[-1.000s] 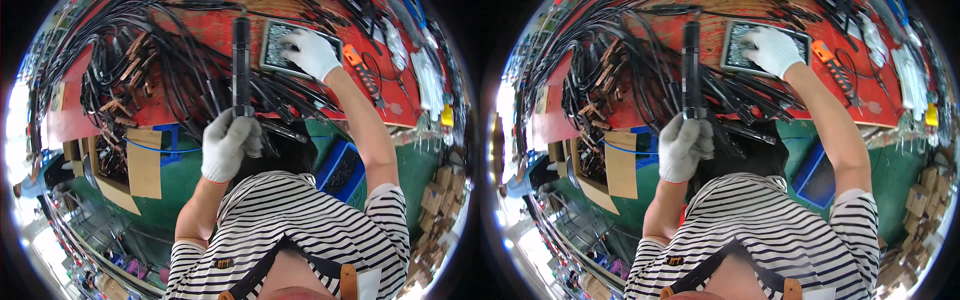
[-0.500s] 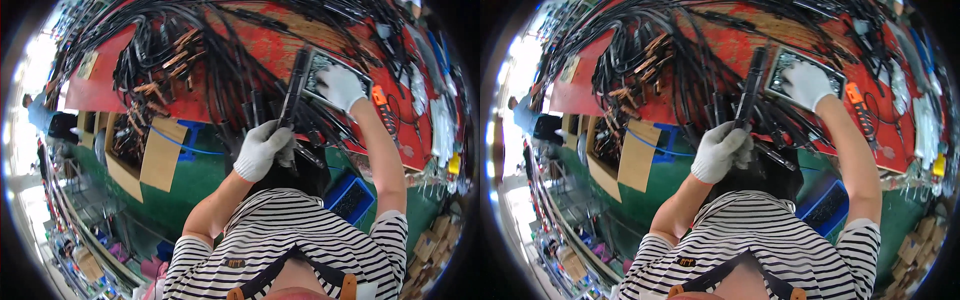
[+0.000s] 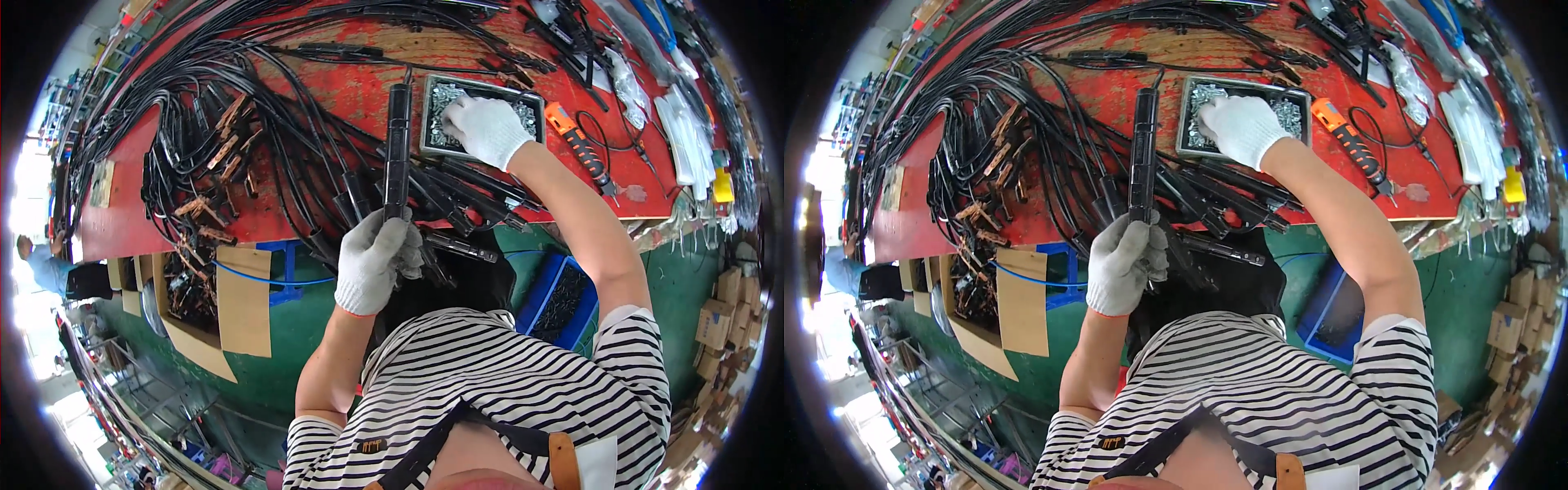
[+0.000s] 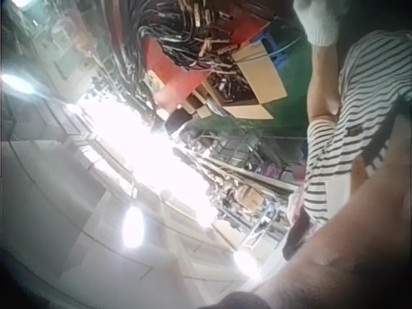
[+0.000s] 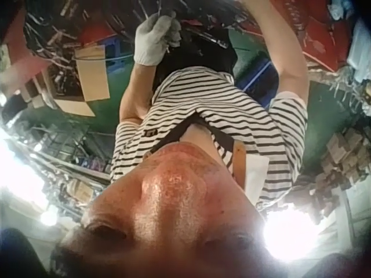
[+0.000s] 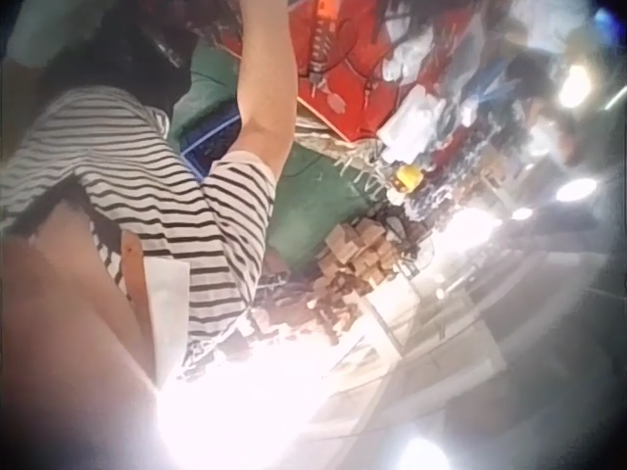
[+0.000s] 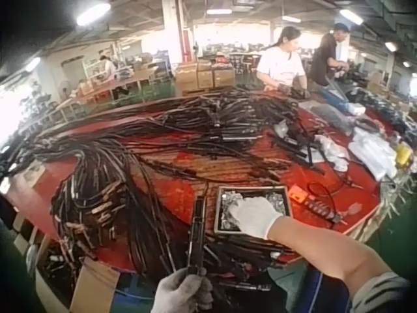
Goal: The person assembles wire harness components by securing parts of the wire harness to a plastic housing with screws using an electric screwdriver.
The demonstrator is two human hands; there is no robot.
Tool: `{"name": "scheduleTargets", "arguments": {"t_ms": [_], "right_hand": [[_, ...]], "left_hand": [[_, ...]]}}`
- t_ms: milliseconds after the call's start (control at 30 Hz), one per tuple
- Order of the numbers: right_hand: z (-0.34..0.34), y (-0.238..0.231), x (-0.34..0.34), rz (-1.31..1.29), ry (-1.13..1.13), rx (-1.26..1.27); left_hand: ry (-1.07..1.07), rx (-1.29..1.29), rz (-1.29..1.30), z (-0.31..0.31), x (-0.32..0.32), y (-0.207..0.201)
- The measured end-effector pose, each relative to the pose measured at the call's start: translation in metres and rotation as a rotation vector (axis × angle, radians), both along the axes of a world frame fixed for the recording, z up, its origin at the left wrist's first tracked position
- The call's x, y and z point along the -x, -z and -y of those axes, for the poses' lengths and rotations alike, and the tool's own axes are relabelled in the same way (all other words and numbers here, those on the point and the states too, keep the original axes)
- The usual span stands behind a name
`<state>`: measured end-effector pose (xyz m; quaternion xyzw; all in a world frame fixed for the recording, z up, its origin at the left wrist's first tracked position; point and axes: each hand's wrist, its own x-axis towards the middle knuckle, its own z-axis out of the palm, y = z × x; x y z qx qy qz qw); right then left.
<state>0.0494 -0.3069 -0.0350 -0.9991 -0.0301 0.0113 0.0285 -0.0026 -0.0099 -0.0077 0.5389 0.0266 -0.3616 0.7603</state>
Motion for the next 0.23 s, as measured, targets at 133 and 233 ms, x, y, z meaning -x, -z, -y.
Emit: {"name": "scheduleTargets", "arguments": {"t_ms": [133,233], "right_hand": [[0.004,-0.006,0.005,0.302,0.148,-0.487],[0.004,-0.012,0.01,0.2,0.306,-0.96]], "left_hand": [[-0.005,-0.018,-0.014,0.004,0.0,0.001],[0.046,0.006,-0.034,0.003,-0.002,0.007]]}}
